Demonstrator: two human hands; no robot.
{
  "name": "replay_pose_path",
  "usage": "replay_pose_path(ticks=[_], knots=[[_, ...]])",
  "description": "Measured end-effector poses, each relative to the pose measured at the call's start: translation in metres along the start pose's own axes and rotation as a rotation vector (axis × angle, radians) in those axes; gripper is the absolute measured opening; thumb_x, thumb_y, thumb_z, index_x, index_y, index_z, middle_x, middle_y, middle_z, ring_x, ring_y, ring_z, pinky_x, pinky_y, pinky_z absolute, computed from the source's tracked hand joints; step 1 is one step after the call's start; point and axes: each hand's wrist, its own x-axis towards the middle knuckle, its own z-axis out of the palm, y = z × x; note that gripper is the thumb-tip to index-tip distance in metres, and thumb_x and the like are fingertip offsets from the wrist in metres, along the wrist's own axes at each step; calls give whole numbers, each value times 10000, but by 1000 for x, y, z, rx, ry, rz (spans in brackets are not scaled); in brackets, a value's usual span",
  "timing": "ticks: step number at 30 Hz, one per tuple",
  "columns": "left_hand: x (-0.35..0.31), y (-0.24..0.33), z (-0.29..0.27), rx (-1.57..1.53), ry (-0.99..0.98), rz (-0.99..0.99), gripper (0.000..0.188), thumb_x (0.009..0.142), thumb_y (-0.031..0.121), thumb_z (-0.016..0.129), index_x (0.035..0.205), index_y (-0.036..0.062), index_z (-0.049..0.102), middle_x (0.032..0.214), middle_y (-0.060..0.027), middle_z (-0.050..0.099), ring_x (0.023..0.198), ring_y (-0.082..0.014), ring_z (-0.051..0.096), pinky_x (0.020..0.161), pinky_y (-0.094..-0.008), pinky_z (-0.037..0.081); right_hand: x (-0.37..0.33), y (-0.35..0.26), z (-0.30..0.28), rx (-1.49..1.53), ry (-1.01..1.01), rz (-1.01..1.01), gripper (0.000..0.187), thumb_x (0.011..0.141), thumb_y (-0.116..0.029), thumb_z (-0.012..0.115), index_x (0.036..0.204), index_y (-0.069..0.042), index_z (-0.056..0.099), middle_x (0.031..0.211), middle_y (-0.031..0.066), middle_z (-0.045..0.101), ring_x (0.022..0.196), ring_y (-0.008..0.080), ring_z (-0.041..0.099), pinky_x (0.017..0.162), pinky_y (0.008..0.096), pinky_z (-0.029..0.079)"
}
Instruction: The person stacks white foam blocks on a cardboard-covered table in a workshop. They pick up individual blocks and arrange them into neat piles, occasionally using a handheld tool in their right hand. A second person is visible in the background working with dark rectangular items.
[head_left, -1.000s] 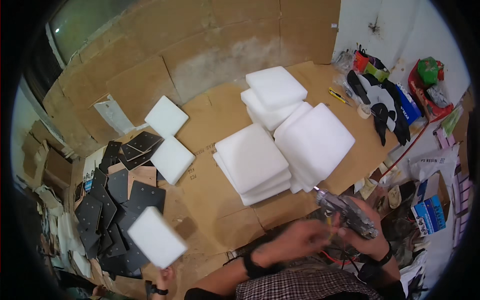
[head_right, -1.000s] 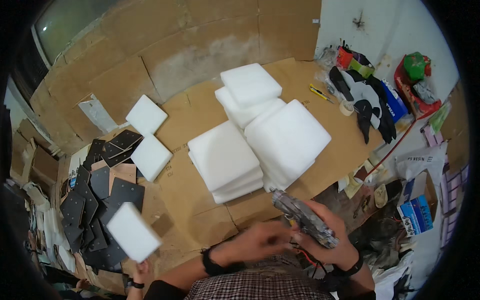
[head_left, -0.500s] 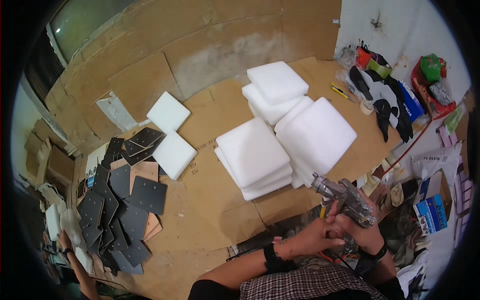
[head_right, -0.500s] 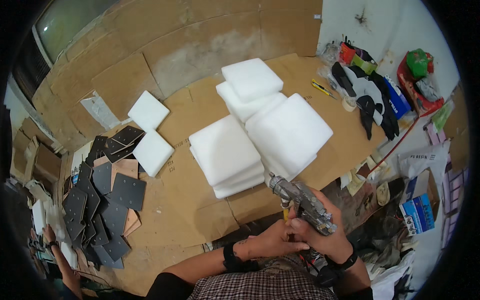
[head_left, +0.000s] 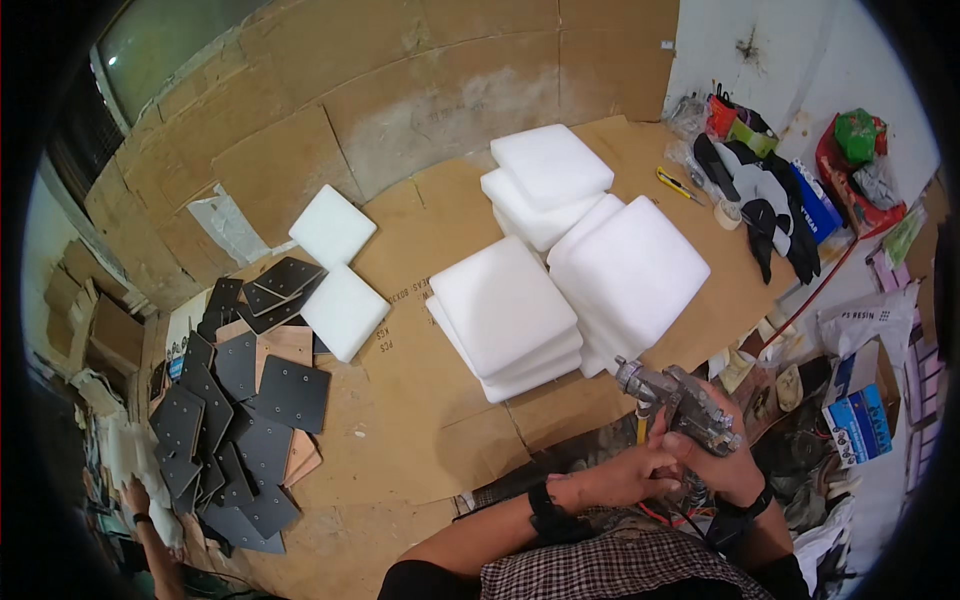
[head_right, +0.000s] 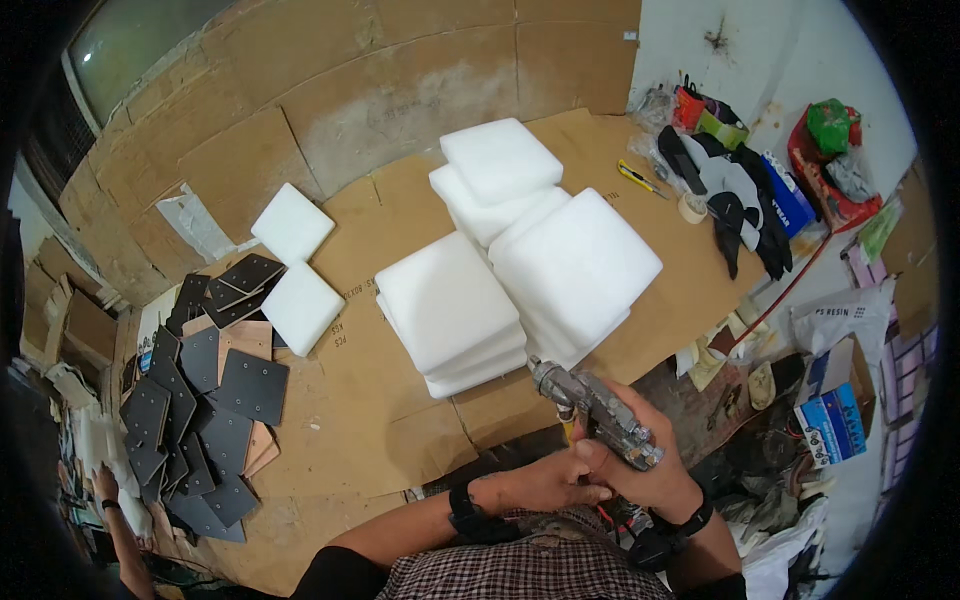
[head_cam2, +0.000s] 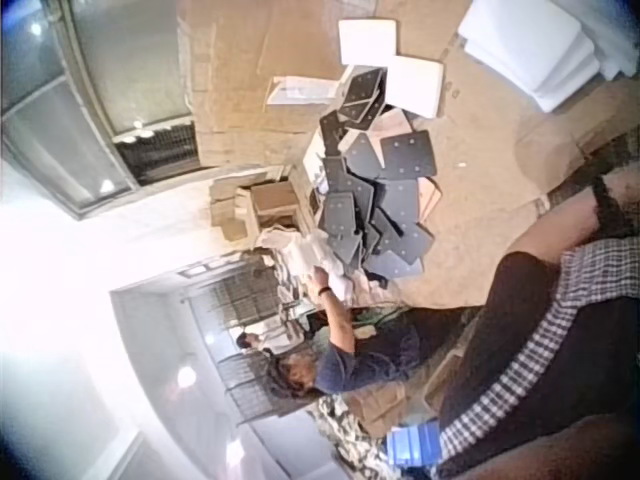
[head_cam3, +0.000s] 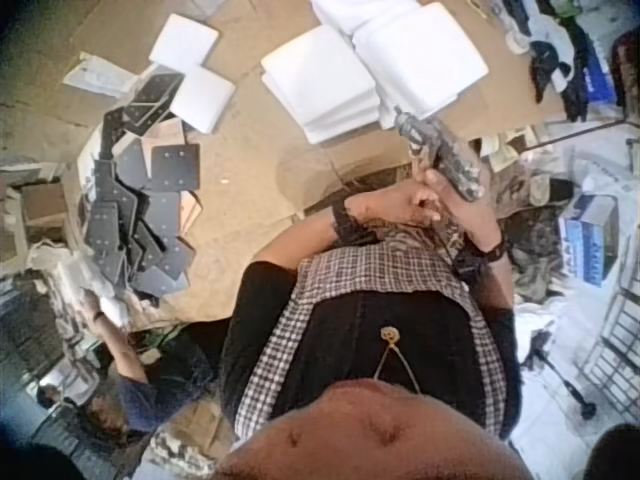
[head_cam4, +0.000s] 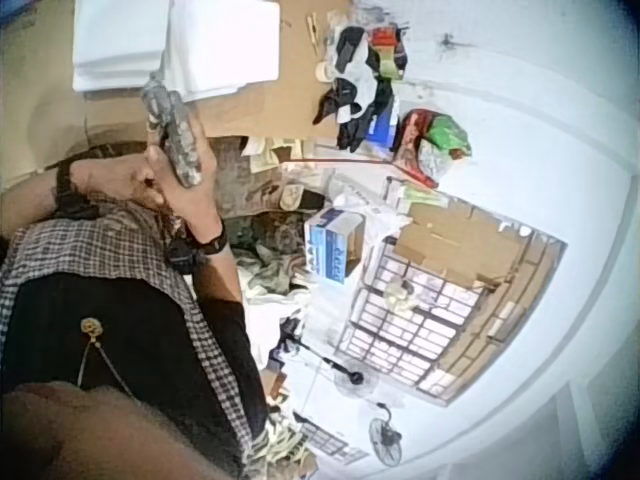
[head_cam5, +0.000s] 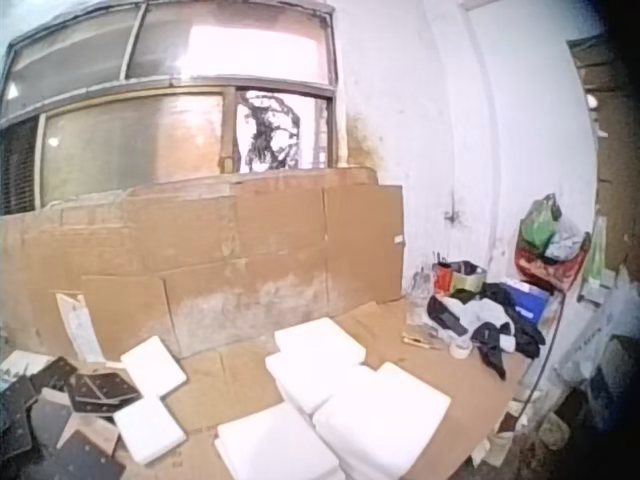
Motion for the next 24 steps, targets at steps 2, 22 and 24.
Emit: replay_pose_path(ticks=[2, 22, 24], knots=[[-6, 20, -12, -5, 3, 20, 213, 887, 134, 578, 1037, -17, 583, 927, -78, 603, 871, -157, 562, 778, -311, 461, -1, -4, -3, -80, -28, -14, 529, 819, -124, 670, 1265, 42, 441, 959, 62, 610, 868, 99, 571, 768, 254, 473], [-133, -71, -141, -418, 1421, -363, 586, 792, 253, 703, 1241, -32, 456, 893, -62, 586, 619, -119, 558, 513, -227, 429, -28, -22, -29, -64, 23, 24, 571, 787, -81, 700, 1280, 23, 431, 904, 78, 626, 825, 123, 594, 732, 269, 486], [-132, -64, -139, -505, 1410, -334, 646, 782, 291, 712, 1267, -38, 440, 904, -70, 584, 633, -116, 553, 520, -229, 426, -27, -24, -33, -67, 81, -8, 578, 781, -95, 707, 1275, 29, 434, 906, 78, 626, 812, 124, 594, 724, 272, 485]])
